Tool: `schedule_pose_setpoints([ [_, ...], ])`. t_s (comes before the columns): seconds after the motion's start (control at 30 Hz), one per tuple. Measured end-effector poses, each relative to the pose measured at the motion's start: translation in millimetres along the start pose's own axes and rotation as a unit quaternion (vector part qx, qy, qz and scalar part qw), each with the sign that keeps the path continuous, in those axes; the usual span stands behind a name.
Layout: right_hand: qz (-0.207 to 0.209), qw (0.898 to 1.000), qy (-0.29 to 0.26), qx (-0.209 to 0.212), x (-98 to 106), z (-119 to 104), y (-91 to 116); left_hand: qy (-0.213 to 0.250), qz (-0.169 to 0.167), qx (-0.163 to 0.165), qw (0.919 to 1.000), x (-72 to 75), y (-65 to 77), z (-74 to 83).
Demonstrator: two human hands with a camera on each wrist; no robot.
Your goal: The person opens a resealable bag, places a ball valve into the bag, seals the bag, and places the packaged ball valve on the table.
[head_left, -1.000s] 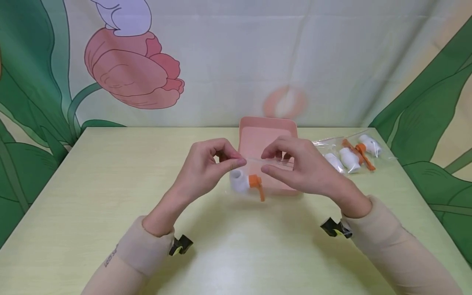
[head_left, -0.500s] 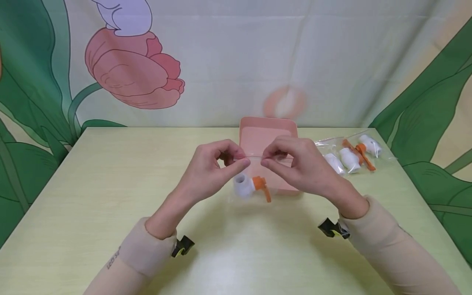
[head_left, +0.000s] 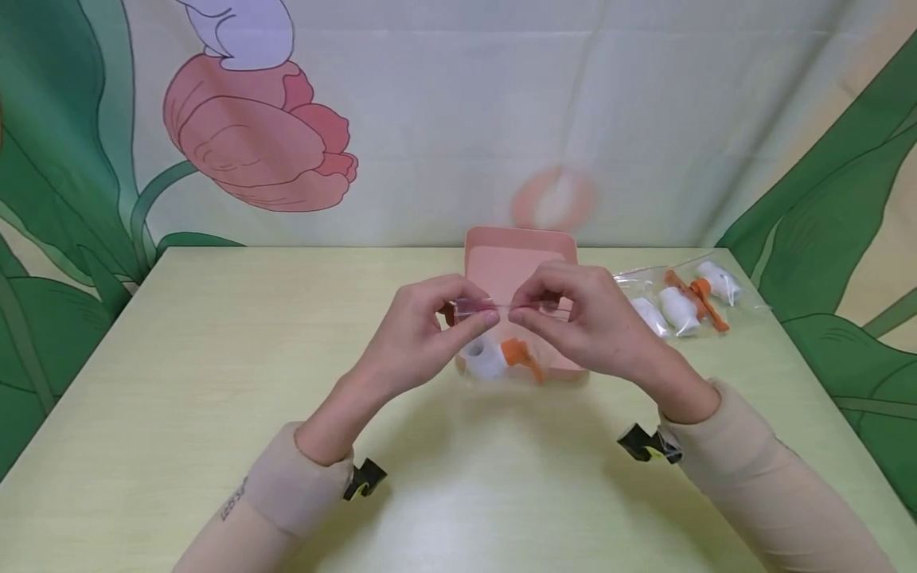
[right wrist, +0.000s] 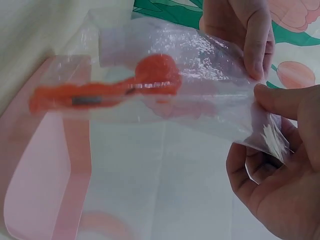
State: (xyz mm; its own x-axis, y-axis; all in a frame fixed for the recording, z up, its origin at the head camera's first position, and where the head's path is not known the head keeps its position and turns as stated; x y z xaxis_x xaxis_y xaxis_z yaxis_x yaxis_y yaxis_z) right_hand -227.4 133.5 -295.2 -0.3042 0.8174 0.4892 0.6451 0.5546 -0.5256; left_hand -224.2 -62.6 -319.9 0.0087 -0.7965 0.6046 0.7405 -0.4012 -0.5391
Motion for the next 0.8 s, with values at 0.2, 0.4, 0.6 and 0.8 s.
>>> schedule_pose_setpoints([
  [0.2,-0.014,1.0,-0.005,-0.012,-0.4,-1.5,-0.6,-0.022,0.033,-0.052,0.9978,1.0,-0.7,4.0],
  [0.4,-0.019,1.0,-0.007,0.004,-2.5,-2.6,-2.2,-0.027,0.05,-0.063,0.9964,1.4,-0.8,6.3],
  [0.6,-0.019,0.999,-0.004,0.037,-5.7,-2.9,-4.3,-0.02,0.047,-0.064,0.9967,0.4,-0.9,6.9],
  [0.8,-0.022,0.998,-0.001,0.05,-6.7,-2.8,-4.8,-0.031,0.036,-0.064,0.9968,-1.4,-0.9,6.8],
])
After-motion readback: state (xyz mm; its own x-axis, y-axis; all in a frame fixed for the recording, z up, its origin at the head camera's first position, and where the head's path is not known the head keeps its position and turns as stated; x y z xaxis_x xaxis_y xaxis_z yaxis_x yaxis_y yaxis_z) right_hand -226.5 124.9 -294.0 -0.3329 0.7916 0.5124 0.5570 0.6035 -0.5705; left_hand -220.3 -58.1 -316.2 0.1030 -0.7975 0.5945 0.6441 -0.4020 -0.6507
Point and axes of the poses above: each hand's wrist, its own y-axis away from the middle knuckle, its own x-axis out of the back of the hand, z = x × y, the point moved 4 cm from there along -y, towards the middle knuckle, and after that the axes turned 15 degrees about -y, right-handed, at the moved point
